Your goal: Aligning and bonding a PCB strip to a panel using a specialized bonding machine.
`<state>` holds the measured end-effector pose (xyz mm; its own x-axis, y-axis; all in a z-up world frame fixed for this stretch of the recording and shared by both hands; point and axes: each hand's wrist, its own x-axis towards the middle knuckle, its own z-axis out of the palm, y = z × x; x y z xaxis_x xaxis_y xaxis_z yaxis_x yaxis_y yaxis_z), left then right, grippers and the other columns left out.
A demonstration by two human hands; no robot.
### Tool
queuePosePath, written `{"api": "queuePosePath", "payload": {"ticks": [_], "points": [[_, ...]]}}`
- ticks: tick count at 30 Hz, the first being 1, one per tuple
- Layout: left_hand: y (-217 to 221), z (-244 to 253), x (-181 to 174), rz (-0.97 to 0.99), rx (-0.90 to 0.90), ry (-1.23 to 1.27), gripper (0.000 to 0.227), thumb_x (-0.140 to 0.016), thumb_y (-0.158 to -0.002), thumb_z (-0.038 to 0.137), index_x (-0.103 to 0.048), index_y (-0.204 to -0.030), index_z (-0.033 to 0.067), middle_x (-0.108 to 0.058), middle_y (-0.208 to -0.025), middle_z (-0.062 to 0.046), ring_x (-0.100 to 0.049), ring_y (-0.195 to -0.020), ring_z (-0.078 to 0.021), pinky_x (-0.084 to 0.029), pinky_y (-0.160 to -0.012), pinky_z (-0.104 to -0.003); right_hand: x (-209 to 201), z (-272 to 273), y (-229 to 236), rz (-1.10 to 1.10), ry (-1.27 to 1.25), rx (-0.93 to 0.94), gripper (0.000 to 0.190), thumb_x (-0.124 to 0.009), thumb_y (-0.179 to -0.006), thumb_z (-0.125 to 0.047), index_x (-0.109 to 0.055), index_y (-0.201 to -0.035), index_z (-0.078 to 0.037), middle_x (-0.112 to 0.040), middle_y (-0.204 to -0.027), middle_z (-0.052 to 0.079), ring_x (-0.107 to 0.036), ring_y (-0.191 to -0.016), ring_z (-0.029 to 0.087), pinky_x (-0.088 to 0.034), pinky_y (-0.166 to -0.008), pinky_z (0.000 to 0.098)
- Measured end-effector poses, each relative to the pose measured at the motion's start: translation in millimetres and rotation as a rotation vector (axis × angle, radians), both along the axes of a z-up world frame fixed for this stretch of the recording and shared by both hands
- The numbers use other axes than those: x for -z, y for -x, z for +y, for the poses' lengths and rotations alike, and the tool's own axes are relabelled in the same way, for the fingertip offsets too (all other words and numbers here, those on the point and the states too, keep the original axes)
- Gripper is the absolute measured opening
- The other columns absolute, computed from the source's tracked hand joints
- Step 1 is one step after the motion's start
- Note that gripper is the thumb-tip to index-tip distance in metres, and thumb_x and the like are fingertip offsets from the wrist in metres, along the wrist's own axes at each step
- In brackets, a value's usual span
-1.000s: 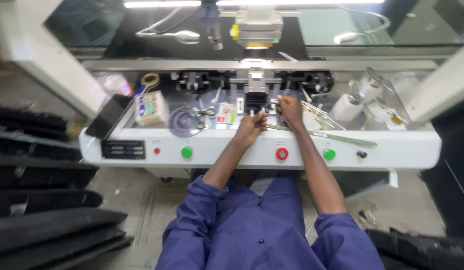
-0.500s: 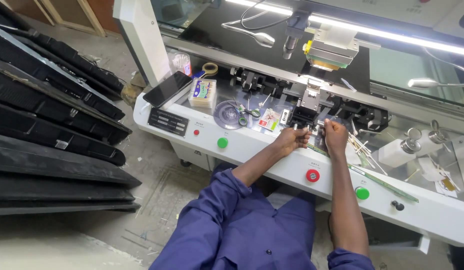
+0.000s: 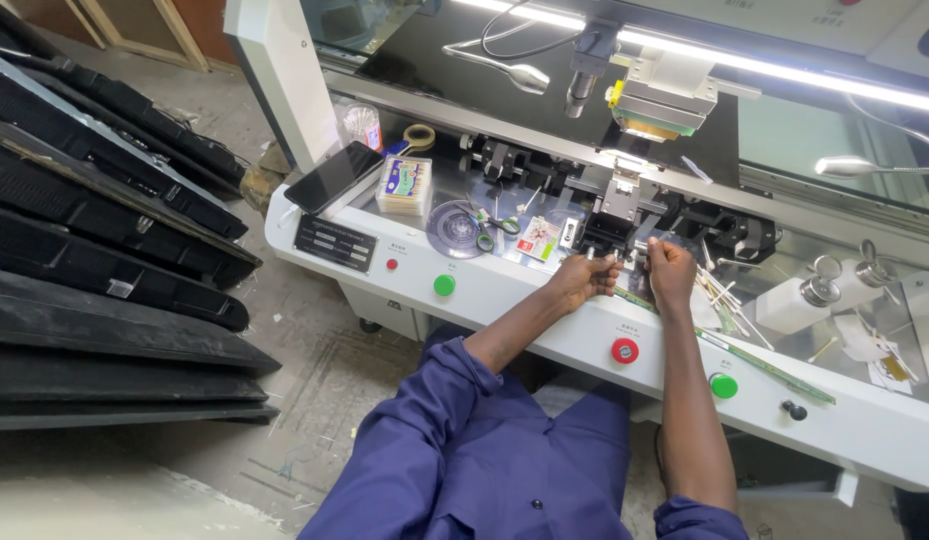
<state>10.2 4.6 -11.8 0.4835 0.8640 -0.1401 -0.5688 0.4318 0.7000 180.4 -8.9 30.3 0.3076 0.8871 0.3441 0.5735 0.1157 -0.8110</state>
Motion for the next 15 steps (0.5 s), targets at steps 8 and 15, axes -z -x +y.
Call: {"api": "queuePosePath", "payload": {"ticks": [8,15], "points": [[-0.6,-0.3,0.0,-0.002,-0.004,0.004,0.023,-0.07,-0.091,0.023,-0.069,-0.095,0.0005,-0.072,-0.076,-0.009,-0.073,-0.065,-0.0171,-0.065,-0.056,-0.031,4.7,3.3,-1.5,0.019,-0.002,0.007,0.04,-0.06,-0.101,-0.028,-0.063,-0.065,-0.012,-0.056,-0.055,0.004,-0.052,-0.055,0.017,-0.039,-0.055,0.028],[-0.2,-0.9,-1.0,-0.001,-0.011,0.004,0.023,-0.071,-0.091,0.023,-0.069,-0.095,0.0003,-0.072,-0.076,-0.01,-0.073,-0.065,-0.0177,-0.065,-0.057,-0.031,2.0,1.1,-0.1,0.026,-0.016,-0.001,0.038,-0.062,-0.101,-0.025,-0.064,-0.066,-0.011,-0.056,-0.055,0.006,-0.051,-0.054,0.017,-0.038,-0.053,0.0283]]}}
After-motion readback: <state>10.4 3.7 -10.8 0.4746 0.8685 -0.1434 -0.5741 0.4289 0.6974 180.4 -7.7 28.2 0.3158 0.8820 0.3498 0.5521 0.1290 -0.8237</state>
